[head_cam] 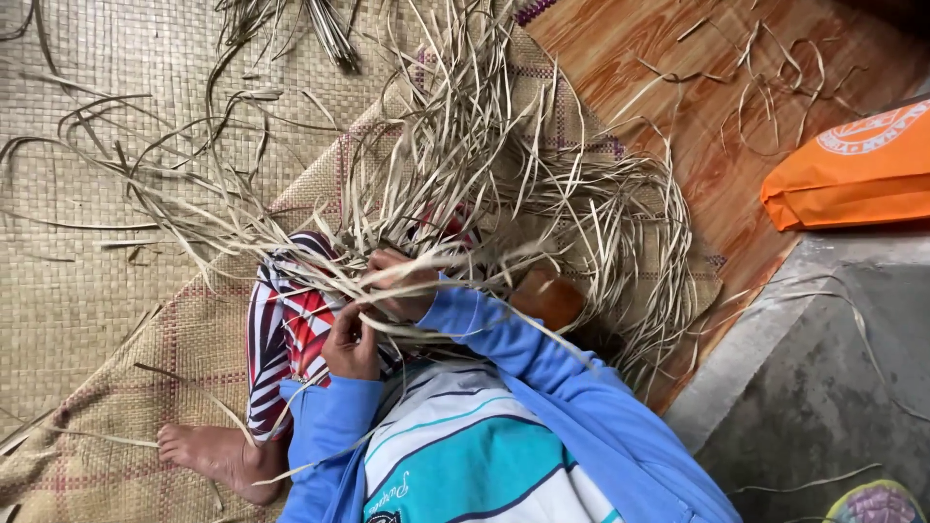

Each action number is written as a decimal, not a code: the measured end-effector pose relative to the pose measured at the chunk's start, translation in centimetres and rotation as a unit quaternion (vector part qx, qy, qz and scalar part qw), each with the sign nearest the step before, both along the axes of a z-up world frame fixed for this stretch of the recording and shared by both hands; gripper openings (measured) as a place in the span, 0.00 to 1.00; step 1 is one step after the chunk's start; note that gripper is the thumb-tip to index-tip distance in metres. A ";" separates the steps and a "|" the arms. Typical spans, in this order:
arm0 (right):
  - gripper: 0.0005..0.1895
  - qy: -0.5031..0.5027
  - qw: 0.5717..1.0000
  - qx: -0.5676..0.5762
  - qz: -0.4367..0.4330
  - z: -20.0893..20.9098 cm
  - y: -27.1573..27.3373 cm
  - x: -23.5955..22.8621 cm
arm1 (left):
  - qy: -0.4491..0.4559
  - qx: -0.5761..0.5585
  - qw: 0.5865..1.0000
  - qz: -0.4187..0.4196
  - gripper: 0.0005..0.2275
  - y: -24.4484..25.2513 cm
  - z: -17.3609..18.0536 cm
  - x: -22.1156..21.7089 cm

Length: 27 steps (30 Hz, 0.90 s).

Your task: Weaving dried plant fibers into a basket or mat structure by hand.

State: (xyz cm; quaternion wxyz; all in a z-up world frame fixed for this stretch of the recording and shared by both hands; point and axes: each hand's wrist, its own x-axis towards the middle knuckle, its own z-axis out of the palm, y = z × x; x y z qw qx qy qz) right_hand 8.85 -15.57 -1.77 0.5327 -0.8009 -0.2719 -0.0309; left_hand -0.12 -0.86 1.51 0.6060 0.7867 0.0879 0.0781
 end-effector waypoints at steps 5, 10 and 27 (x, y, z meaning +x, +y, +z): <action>0.08 -0.170 0.984 -0.010 0.051 -2.7 -1.8 0.0 | 0.059 -0.169 0.983 0.029 0.05 0.9 -3.0 -0.4; 0.07 -0.278 0.957 -0.058 0.060 1.1 -3.2 -0.4 | 0.107 -0.165 0.980 0.008 0.07 1.0 -1.9 0.4; 0.06 -0.050 0.997 -0.045 0.038 4.5 -1.5 -1.0 | -0.039 -0.002 0.998 0.045 0.06 -0.1 -1.7 0.1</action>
